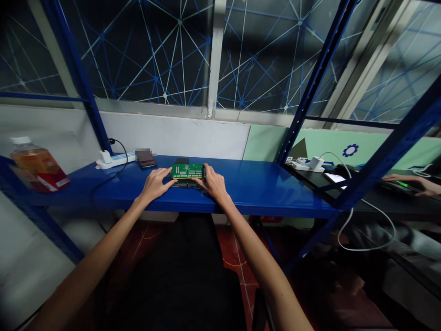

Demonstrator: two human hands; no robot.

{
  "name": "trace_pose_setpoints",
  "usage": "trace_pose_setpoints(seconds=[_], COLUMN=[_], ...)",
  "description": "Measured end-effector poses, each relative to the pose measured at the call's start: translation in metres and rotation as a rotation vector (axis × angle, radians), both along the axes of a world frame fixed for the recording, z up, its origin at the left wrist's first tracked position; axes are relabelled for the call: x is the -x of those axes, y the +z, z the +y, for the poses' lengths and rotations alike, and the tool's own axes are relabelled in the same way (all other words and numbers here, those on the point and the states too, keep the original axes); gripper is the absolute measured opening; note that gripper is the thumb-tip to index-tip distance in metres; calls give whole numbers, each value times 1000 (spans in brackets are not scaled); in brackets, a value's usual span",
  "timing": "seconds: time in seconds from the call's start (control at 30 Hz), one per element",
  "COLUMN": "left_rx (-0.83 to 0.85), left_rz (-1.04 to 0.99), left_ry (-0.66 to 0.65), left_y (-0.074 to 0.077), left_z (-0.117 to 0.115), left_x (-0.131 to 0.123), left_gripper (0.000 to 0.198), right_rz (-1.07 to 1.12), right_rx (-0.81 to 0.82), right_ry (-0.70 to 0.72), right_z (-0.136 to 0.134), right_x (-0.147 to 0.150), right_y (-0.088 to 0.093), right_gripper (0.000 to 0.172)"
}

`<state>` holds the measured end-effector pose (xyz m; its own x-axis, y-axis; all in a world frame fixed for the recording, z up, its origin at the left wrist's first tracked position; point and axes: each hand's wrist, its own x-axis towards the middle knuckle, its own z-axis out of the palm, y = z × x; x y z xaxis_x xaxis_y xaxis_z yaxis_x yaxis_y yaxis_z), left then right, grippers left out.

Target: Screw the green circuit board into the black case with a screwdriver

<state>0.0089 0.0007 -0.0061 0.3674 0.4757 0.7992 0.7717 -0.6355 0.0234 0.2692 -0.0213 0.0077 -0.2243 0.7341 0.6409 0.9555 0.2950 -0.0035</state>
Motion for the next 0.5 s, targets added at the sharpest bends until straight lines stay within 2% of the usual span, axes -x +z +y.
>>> trace_pose_setpoints(seconds=[0.13,0.27,0.5], left_rx=[7,-9,-81], left_rz=[77,108,69], left_ry=[54,44,-14], left_y=[0,1,1], left_z=[1,0,-4], left_x=[-1,-3,-4], left_gripper=[37,33,34], right_rz=[31,94,172], right_rx=[-39,-52,-58], right_ry=[50,51,26], right_z=[-2,-3,0], right_x=[2,2,1], right_y=[0,2,1], right_gripper=[79,82,72])
